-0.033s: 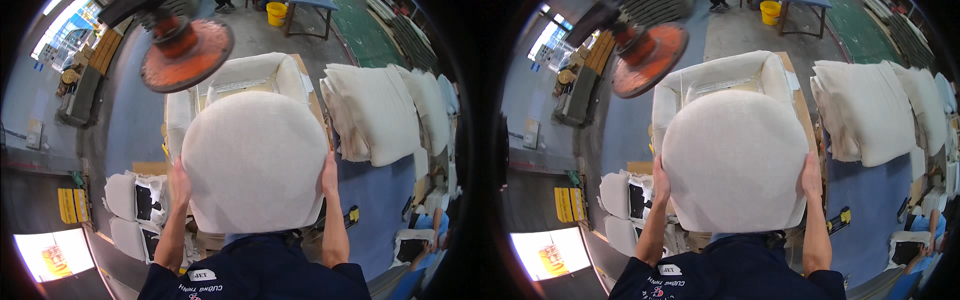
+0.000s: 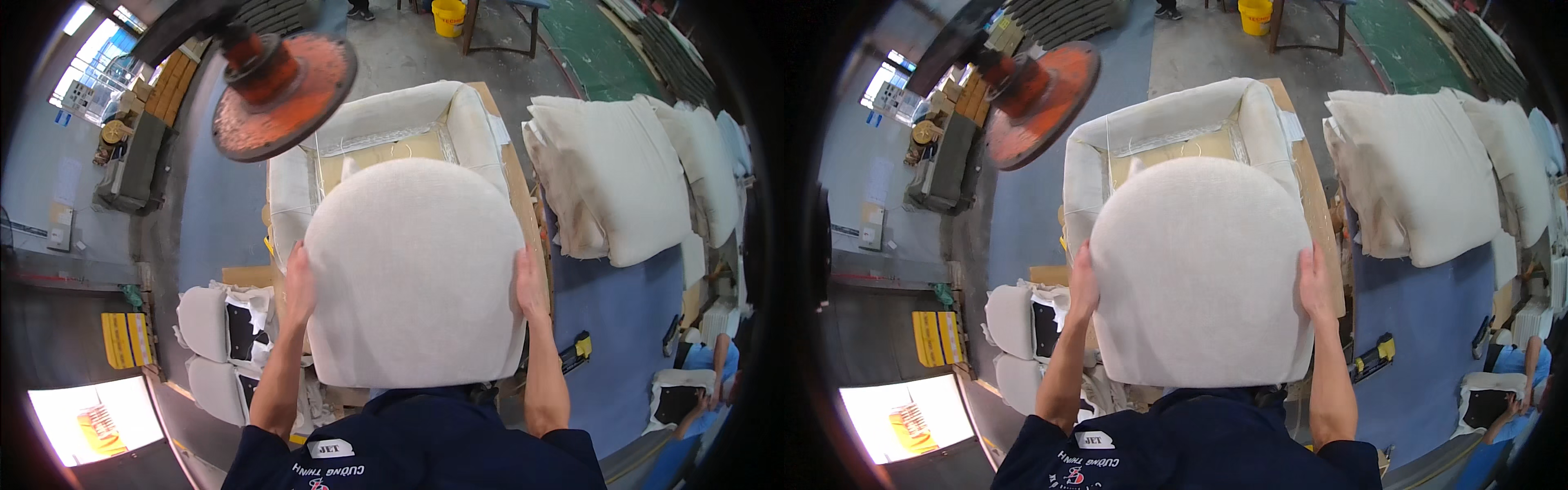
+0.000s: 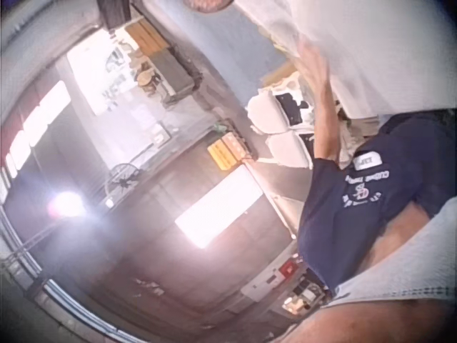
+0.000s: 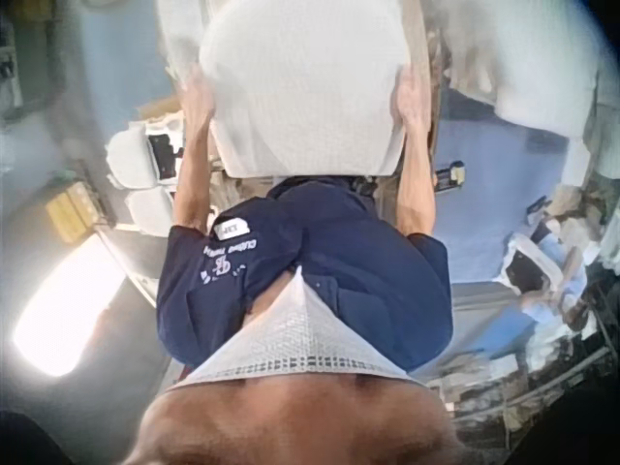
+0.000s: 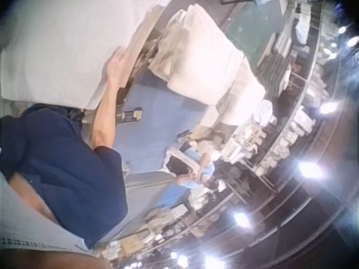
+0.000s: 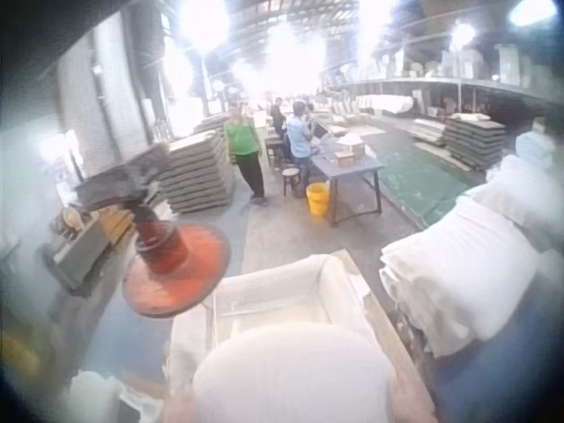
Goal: The person stretches and secures white fabric over a seat cushion using a pneumatic staple gun and a yellow-handled screwdriver. They repeatedly pull the fabric taut, staple it to the frame, and use the screwdriver to tuck and smooth the edges around the perimeter.
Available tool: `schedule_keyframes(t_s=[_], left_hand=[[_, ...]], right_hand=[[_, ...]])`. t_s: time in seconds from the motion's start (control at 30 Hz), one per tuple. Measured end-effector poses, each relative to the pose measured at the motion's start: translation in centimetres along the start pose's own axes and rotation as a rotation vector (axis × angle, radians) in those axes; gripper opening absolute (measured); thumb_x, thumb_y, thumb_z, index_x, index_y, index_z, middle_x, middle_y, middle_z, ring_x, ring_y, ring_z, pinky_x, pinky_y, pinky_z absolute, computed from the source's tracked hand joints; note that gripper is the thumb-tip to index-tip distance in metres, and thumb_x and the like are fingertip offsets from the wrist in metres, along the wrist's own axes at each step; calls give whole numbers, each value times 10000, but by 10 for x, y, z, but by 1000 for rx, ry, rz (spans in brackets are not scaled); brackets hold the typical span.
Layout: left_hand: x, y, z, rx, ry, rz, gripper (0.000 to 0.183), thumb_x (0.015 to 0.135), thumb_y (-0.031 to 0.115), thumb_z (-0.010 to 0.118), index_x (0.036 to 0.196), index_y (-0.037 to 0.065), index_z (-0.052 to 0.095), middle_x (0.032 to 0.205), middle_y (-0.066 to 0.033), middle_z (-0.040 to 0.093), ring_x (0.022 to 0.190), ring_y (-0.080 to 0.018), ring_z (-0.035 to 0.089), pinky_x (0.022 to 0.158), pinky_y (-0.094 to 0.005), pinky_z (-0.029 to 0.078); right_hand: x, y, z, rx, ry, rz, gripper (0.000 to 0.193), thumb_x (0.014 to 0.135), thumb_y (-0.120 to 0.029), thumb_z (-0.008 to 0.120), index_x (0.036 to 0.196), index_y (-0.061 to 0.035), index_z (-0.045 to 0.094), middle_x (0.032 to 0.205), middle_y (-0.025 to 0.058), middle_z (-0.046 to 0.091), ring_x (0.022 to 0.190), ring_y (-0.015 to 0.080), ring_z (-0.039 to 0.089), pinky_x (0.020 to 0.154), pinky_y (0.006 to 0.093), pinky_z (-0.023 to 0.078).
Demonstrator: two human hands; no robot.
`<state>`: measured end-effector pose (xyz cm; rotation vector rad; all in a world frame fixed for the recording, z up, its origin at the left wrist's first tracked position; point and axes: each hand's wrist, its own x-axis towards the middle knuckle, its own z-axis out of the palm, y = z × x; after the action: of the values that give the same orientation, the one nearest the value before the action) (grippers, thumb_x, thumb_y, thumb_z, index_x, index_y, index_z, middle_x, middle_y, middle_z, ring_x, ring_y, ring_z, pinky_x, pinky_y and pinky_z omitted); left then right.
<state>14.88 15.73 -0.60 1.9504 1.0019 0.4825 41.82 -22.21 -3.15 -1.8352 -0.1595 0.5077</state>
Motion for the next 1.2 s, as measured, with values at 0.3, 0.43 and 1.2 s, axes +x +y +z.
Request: schedule_keyframes(t_s=[0.3,0.43,1.2], left_hand=[[115,117,115,787,-258,250,594,1067,488,417,1214,-48,624,1279,-267,643,1224,-430,583,1039,-531,443],[104,169,187,903,-449,520,607,1059,514,412,1262,-21,614,1319,-246,635,1270,-388,571,1101,-556,378],[-126,-90,-47,315,52,70,671,1048,341,441,1586,-27,280,1556,-278,400,1438,-469,382,1194,-489,319]], right_hand=[[-17,6,28,-175,-21,-21,709,1049,-433,516,1516,79,369,1489,325,488,1400,440,474,1162,455,374],[-20,-12,26,-156,14,-5,651,1042,-400,526,1493,54,409,1383,334,572,1314,473,540,1100,486,422],[-38,59,24,156,-28,233,720,1116,-515,308,1470,89,476,1486,184,547,1365,279,505,1163,365,357]])
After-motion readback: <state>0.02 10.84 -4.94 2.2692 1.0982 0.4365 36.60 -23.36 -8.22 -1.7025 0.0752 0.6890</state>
